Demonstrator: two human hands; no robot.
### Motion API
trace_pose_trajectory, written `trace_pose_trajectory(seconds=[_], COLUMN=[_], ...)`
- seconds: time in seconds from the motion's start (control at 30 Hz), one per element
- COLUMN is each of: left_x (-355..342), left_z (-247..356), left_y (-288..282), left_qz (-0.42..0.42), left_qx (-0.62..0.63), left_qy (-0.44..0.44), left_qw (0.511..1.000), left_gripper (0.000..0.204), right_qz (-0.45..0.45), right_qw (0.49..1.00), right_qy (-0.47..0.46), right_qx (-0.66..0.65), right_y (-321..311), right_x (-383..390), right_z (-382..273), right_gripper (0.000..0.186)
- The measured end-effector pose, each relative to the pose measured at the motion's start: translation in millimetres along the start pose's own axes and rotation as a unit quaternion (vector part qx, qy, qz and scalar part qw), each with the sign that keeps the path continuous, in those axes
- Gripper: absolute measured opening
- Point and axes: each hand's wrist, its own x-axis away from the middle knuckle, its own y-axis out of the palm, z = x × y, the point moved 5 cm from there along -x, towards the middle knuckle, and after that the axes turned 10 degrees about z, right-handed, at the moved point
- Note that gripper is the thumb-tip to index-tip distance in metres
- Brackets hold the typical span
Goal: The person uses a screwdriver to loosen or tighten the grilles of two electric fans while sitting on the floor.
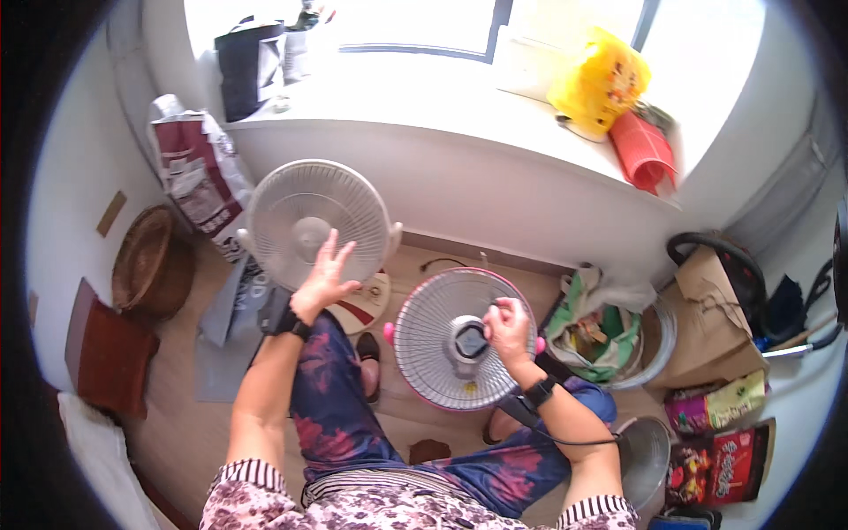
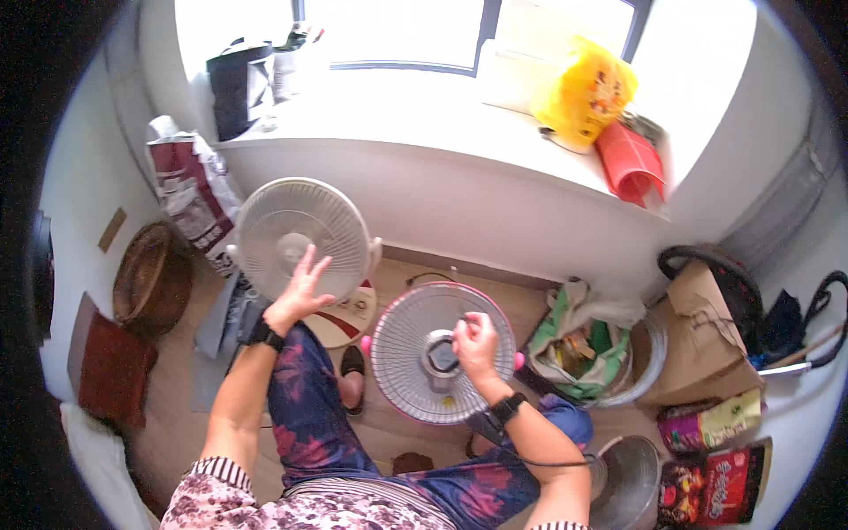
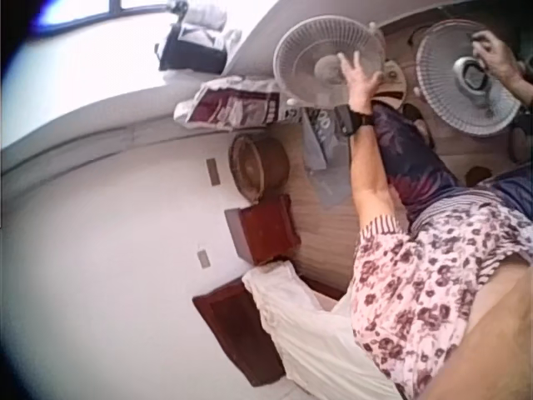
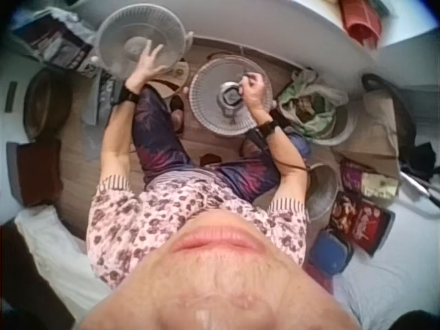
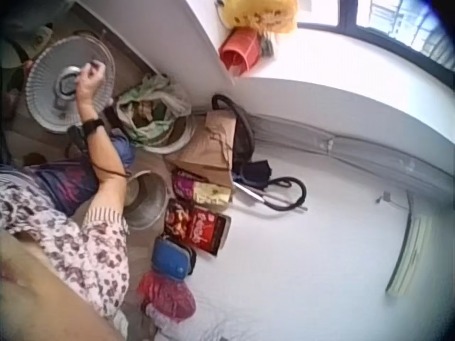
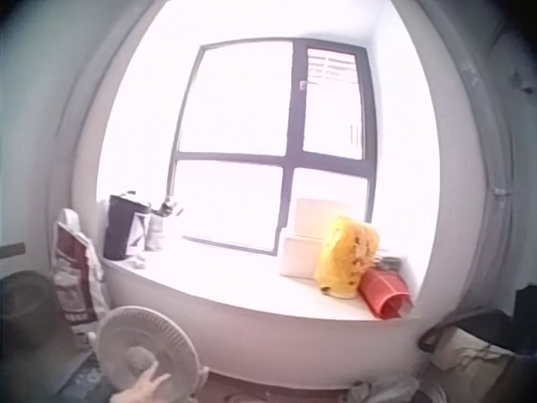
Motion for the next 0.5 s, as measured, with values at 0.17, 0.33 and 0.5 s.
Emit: trace_pose_trajectory(seconds=[0.17, 0.33, 0.5], left_x=[-3, -15, 18], left_z=[5, 19, -12], left_y=[-22, 1, 27], left_qz=[0.060, 0.040, -0.253], left_qx=[-0.021, 0.020, 0.035], left_qy=[-0.015, -0.034, -0.036], left_qw=[0.998, 0.998, 0.966], left_gripper=[0.091, 0.093, 0.044], right_qz=[0.002, 0.015, -0.011], right_qw=[1.000, 1.000, 0.999], right_qy=[0.002, 0.010, 0.033], right_qx=[-0.021, -0.014, -0.032], right_y=[5, -21, 5], right_x=[-5, -2, -1], right_z=[11, 14, 12], right_gripper=[0.018, 0.015, 0.015])
